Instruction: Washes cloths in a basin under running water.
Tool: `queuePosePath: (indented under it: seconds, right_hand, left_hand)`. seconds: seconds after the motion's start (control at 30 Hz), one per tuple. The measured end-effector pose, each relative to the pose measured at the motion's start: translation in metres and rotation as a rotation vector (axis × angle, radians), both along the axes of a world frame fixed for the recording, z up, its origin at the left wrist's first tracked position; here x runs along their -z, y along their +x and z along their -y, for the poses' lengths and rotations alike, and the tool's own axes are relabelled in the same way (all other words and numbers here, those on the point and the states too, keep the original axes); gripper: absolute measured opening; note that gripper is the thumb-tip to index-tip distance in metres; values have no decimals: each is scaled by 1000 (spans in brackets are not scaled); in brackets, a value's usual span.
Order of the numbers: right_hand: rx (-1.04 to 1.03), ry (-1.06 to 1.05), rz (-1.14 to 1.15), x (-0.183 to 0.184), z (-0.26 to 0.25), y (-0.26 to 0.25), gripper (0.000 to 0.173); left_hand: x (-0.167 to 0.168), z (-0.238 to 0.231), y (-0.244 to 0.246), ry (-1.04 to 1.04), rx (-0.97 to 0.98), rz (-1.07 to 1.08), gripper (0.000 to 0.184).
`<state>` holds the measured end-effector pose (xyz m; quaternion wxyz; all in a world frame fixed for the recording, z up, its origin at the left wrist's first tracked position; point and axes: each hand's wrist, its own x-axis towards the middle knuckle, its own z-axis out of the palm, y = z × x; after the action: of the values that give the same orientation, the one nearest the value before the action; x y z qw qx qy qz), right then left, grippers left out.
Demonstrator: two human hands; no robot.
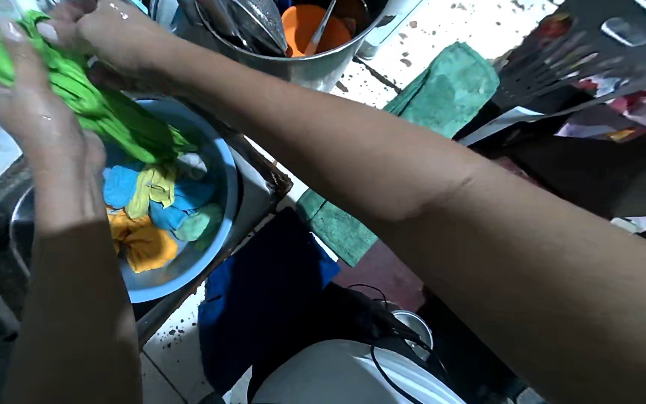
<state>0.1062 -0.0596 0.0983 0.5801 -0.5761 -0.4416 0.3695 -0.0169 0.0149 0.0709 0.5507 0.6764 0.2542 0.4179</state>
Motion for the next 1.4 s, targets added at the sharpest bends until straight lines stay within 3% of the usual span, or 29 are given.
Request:
queuePosePath:
  seconds: [0.1, 0.2, 0.27, 0.4, 0.47, 0.53, 0.7, 0.8, 0.87, 0.93, 1.0, 1.07, 1.17, 1.27, 1.4]
  right_hand:
    - [-1, -94, 121, -4, 2, 5, 24]
    - [-39, -216, 179, 2, 9, 7, 33]
    - [-83, -260, 203, 8, 9, 7, 32]
    - [-109, -371, 378, 25, 2, 3, 26]
    - [-147, -412, 364, 34, -5, 0, 44]
    - [-179, -379, 279, 40, -13, -4, 65]
    - [-196, -309, 265, 63, -32, -5, 55]
    - [-107, -371, 241, 53, -39, 3, 53]
    - [-4, -367, 213, 36, -40, 1, 45]
    - [84, -355, 169, 23, -38, -4, 38]
    - [131, -329, 157, 19, -36, -9, 47]
    - [97, -283, 169, 25, -38, -14, 57]
    - [19, -240, 49, 34, -36, -25, 31]
    - [17, -146, -40, 51, -30, -26, 20]
    - [252, -345, 115, 56, -8, -27, 33]
  left_hand:
    - [17, -5, -5, -14, 217, -196, 51]
    - [30, -8, -8, -51, 42, -391, 49]
    - [40, -14, -8, -193, -89, -456, 46]
    - [42, -16, 4, -439, -182, -255, 47]
    - [26, -10, 19, -535, -227, -55, 34]
    - [3, 1, 27, -580, -263, 52, 34]
    - [-40, 8, 18, -543, -287, 223, 33]
    - [-38, 2, -5, -502, -258, 364, 29]
    - [-8, -8, -29, -459, -338, 206, 37]
    - [27, -10, -44, -475, -486, -173, 47]
    - [42, -4, -42, -633, -466, -331, 60]
    - [40, 5, -29, -863, -284, -209, 70]
    - [52, 10, -7, -1078, -162, 160, 73]
    - [68, -4, 3, -1033, -156, 326, 61]
    - [63, -11, 19, -908, -198, 250, 65]
